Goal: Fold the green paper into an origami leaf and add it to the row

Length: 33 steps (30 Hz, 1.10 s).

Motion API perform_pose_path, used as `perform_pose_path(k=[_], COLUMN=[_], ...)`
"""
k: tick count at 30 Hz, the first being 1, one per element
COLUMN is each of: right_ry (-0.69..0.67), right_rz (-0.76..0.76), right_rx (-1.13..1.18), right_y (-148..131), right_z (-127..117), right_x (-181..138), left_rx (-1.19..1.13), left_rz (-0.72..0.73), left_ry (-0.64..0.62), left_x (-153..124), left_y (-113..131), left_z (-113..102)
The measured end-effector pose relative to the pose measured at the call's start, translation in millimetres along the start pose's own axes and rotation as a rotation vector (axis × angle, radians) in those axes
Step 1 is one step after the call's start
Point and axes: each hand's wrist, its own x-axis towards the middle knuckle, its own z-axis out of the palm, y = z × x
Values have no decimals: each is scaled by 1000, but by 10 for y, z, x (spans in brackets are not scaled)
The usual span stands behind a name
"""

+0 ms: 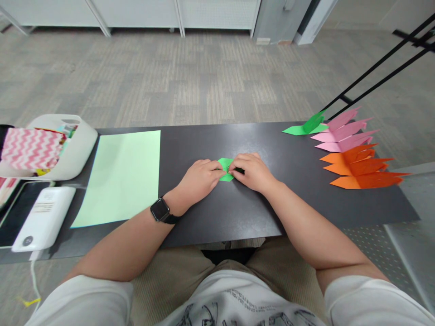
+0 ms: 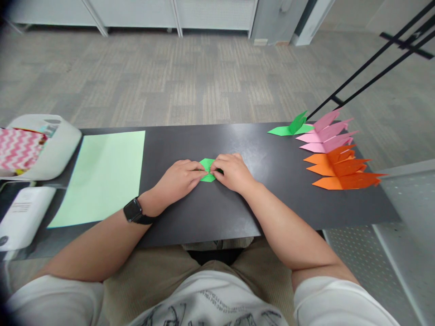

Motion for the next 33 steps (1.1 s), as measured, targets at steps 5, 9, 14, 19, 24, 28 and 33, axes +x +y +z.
perform_pose_path(k=[5,9,14,19,24,28,33], right_ry=[-2,-7,-10,-9,-15,-17,-27], right_rz=[0,4,11,16,26,33,35], right_rx=[-2,-6,6,14,11,12,21], right_y=[-6,-15,-25,-28,-29,-42,-64], right_z=[-2,-9,-17,-12,-5,-11,-27], right_x=[5,6,7,8,11,13,16], left_rx=[-5,-10,-8,4,-9,18,58], left_rz=[-7,-18,-25,-24,0,20,37], left_ry=[1,-7,-26,-25,-23,-9,-44], left_x=[1,6,12,14,7,-22,-58], left_y=[-6,-16,-30,-42,-61,-65,25], left_z=[1,2,6,12,-4,-6,-75])
